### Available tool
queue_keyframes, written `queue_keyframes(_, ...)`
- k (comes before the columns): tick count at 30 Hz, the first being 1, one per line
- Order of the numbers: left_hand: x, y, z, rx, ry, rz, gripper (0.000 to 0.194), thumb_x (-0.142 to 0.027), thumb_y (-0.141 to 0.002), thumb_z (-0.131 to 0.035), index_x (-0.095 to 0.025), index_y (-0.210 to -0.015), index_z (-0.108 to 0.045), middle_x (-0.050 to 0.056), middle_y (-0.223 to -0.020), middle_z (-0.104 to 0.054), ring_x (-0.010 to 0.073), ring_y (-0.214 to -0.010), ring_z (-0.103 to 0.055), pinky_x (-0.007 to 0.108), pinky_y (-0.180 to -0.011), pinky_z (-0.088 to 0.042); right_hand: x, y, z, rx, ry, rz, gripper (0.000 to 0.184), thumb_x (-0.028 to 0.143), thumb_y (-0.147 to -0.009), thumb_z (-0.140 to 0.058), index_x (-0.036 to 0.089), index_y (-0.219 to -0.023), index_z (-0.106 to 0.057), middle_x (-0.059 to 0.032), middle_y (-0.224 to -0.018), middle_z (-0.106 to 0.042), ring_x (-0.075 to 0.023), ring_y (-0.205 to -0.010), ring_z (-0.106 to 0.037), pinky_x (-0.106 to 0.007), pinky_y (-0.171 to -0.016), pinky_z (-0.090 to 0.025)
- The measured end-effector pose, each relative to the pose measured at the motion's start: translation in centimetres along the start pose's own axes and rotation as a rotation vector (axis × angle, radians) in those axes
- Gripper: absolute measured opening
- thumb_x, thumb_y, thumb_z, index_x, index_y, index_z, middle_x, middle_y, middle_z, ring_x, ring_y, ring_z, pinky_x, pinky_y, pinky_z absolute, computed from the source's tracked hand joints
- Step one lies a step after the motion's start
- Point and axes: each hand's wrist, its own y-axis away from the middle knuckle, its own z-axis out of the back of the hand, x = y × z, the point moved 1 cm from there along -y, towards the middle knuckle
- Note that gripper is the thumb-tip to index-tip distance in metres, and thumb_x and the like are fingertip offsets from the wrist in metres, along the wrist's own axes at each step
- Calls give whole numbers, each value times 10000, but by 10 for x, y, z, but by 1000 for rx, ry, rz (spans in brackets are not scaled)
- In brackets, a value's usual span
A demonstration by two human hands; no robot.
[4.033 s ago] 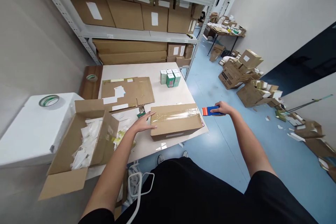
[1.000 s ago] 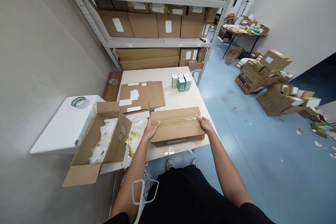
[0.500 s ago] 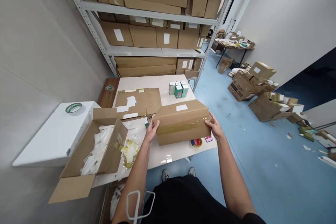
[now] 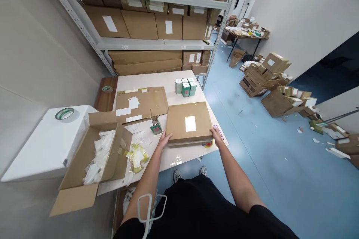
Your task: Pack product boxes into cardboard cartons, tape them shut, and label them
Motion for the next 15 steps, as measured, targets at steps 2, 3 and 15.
queue_keyframes(2, 11, -4, 4, 8, -41, 23, 750, -408, -858, -795, -181, -1516, -517, 191, -1545, -573, 306, -1435, -557, 445, -1227, -413, -1, -2, -1, -5, 13, -30, 552, 551, -697, -679, 172, -1097, -662, -100, -1195, -736, -271, -1128, -670, -343, -927, -546)
queue_keyframes(3, 14, -7, 7, -12, -78, 40, 773, -440, -846, -811, -166, -1505, -516, 212, -1546, -564, 317, -1448, -541, 448, -1226, -410, 2, -3, -1, -13, 22, -14, 552, 543, -708, -687, 165, -1110, -672, -115, -1235, -729, -273, -1163, -664, -346, -964, -539)
queue_keyframes(15, -10, -17, -11, -94, -37, -1, 1091, -491, -917, -732, -244, -1707, -21, 193, -1658, -423, 253, -1447, -542, 386, -1184, -444, 42, 2, -15, -10, 74, 10, 895, 686, -851, -638, 254, -1604, -422, -126, -1511, -603, -281, -1266, -655, -406, -1075, -520)
